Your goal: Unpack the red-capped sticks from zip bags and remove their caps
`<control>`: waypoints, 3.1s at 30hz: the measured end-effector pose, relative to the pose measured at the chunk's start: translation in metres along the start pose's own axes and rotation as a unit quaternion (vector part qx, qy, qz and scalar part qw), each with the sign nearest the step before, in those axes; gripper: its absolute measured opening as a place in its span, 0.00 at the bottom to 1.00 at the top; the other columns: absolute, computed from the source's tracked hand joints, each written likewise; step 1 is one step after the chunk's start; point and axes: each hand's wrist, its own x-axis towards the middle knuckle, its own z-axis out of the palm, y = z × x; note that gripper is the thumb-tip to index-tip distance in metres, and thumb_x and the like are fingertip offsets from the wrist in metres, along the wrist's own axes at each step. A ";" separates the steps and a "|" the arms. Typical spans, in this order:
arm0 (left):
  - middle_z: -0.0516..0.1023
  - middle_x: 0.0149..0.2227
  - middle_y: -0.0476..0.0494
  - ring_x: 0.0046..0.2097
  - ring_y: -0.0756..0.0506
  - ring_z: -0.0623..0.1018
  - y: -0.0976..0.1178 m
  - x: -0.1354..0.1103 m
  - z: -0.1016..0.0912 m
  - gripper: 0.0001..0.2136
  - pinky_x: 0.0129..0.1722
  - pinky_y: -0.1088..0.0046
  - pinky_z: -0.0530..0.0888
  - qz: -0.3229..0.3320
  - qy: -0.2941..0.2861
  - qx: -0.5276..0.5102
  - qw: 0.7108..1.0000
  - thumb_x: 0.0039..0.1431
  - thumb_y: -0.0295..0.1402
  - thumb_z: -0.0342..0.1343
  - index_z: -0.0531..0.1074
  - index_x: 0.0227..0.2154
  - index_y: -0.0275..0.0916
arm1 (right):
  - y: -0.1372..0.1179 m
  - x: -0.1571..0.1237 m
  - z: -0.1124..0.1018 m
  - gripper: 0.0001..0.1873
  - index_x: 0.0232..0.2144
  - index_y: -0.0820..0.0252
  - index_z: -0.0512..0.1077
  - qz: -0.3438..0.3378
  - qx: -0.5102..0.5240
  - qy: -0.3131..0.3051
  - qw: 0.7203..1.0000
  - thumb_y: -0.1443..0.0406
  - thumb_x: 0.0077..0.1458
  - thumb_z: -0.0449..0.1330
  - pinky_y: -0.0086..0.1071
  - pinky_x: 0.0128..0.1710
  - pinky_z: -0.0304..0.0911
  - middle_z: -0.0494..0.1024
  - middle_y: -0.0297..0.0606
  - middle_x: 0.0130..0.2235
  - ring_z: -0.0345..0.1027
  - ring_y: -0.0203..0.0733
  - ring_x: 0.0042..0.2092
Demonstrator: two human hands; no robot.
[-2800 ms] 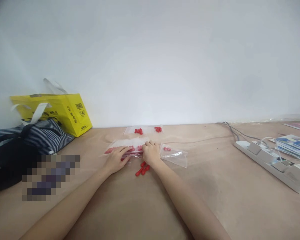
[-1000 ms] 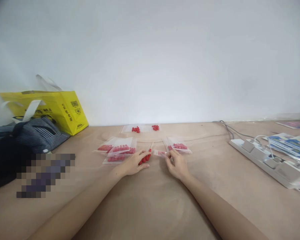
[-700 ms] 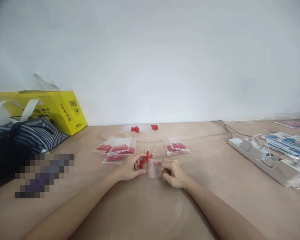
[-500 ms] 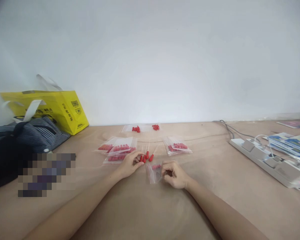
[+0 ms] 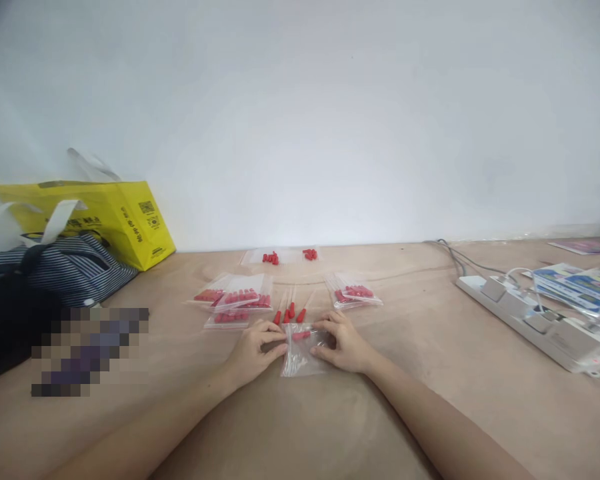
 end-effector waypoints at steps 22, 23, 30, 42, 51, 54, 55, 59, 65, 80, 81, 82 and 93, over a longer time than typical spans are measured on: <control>0.68 0.29 0.48 0.32 0.49 0.70 -0.011 -0.019 -0.025 0.08 0.33 0.73 0.68 -0.041 -0.007 0.017 0.999 0.47 0.24 0.48 0.67 0.32 0.39 | -0.004 0.005 0.003 0.24 0.46 0.60 0.67 0.038 0.017 -0.009 0.999 0.59 0.45 0.60 0.37 0.43 0.59 0.68 0.43 0.43 0.62 0.43 0.43; 0.68 0.30 0.48 0.33 0.49 0.70 -0.011 -0.021 -0.028 0.07 0.34 0.72 0.68 -0.033 -0.009 0.035 0.999 0.48 0.25 0.49 0.68 0.32 0.38 | -0.003 0.005 0.003 0.24 0.45 0.60 0.67 0.040 0.014 -0.009 0.999 0.59 0.45 0.60 0.37 0.43 0.59 0.68 0.43 0.43 0.62 0.43 0.43; 0.69 0.28 0.46 0.32 0.48 0.70 -0.007 -0.017 -0.033 0.07 0.33 0.72 0.66 -0.021 -0.059 0.104 0.993 0.54 0.30 0.47 0.69 0.25 0.38 | -0.001 0.011 0.007 0.21 0.43 0.57 0.69 0.051 -0.050 0.007 0.997 0.56 0.45 0.59 0.39 0.41 0.57 0.70 0.40 0.36 0.62 0.44 0.40; 0.73 0.27 0.45 0.31 0.47 0.72 -0.009 0.009 -0.059 0.09 0.32 0.73 0.65 -0.147 -0.030 0.190 0.970 0.56 0.29 0.43 0.67 0.25 0.36 | 0.007 0.014 0.006 0.08 0.25 0.58 0.69 0.070 -0.066 0.023 0.995 0.59 0.44 0.60 0.37 0.38 0.56 0.70 0.35 0.30 0.62 0.40 0.36; 0.75 0.29 0.35 0.35 0.40 0.75 0.001 0.061 -0.011 0.09 0.33 0.68 0.66 -0.205 -0.056 0.223 0.951 0.52 0.27 0.45 0.70 0.25 0.33 | 0.009 0.010 0.007 0.08 0.23 0.59 0.64 0.026 -0.005 0.119 0.993 0.62 0.51 0.52 0.31 0.30 0.57 0.70 0.32 0.23 0.62 0.35 0.26; 0.75 0.30 0.35 0.38 0.40 0.75 -0.002 0.063 -0.007 0.08 0.35 0.68 0.66 -0.215 -0.055 0.209 0.952 0.52 0.28 0.46 0.70 0.26 0.34 | 0.012 0.013 0.006 0.08 0.25 0.59 0.64 0.035 0.026 0.202 0.978 0.62 0.51 0.50 0.28 0.26 0.57 0.69 0.33 0.24 0.61 0.34 0.25; 0.76 0.31 0.35 0.39 0.40 0.74 -0.003 0.063 -0.007 0.08 0.36 0.69 0.66 -0.220 -0.053 0.202 0.953 0.51 0.28 0.47 0.70 0.26 0.34 | 0.014 0.015 0.005 0.07 0.27 0.60 0.64 0.046 0.029 0.228 0.972 0.62 0.51 0.50 0.28 0.25 0.58 0.69 0.34 0.25 0.61 0.34 0.25; 0.76 0.29 0.38 0.36 0.43 0.76 -0.007 0.060 -0.010 0.06 0.34 0.72 0.67 -0.248 -0.052 0.154 0.955 0.50 0.30 0.49 0.70 0.26 0.34 | 0.034 0.027 -0.007 0.10 0.31 0.60 0.65 0.157 0.025 0.329 0.931 0.61 0.49 0.50 0.27 0.23 0.58 0.70 0.34 0.26 0.63 0.35 0.25; 0.74 0.19 0.48 0.20 0.50 0.74 -0.008 0.053 -0.006 0.09 0.21 0.79 0.65 -0.298 -0.044 0.044 0.953 0.52 0.30 0.50 0.66 0.35 0.33 | 0.081 0.034 -0.048 0.13 0.33 0.63 0.67 0.250 -0.022 0.407 0.878 0.62 0.47 0.48 0.31 0.26 0.60 0.72 0.39 0.27 0.66 0.38 0.25; 0.74 0.34 0.46 0.28 0.52 0.73 -0.013 0.033 -0.001 0.18 0.29 0.76 0.71 -0.221 -0.006 -0.084 0.972 0.38 0.26 0.60 0.66 0.36 0.35 | 0.105 0.011 -0.074 0.14 0.30 0.57 0.72 0.246 -0.181 0.336 0.891 0.55 0.45 0.54 0.40 0.43 0.51 0.74 0.41 0.36 0.62 0.47 0.42; 0.73 0.34 0.46 0.28 0.52 0.72 -0.013 0.032 -0.001 0.16 0.30 0.75 0.71 -0.216 0.002 -0.084 0.973 0.40 0.26 0.58 0.66 0.36 0.36 | 0.096 0.015 -0.070 0.16 0.32 0.56 0.73 0.168 -0.197 0.271 0.927 0.54 0.43 0.56 0.39 0.44 0.50 0.74 0.40 0.37 0.62 0.47 0.42; 0.73 0.33 0.46 0.27 0.52 0.72 -0.014 0.032 0.000 0.15 0.31 0.75 0.72 -0.213 0.010 -0.084 0.973 0.42 0.26 0.57 0.66 0.36 0.35 | 0.087 0.018 -0.066 0.17 0.33 0.54 0.73 0.109 -0.213 0.217 0.946 0.52 0.42 0.57 0.39 0.44 0.50 0.73 0.39 0.38 0.61 0.47 0.43; 0.69 0.35 0.46 0.30 0.51 0.71 -0.010 0.016 0.002 0.12 0.31 0.74 0.72 -0.168 0.077 -0.075 0.980 0.43 0.28 0.56 0.66 0.34 0.37 | 0.059 0.031 -0.026 0.16 0.29 0.59 0.72 -0.027 -0.248 0.193 0.949 0.66 0.56 0.44 0.35 0.36 0.55 0.71 0.42 0.32 0.61 0.41 0.35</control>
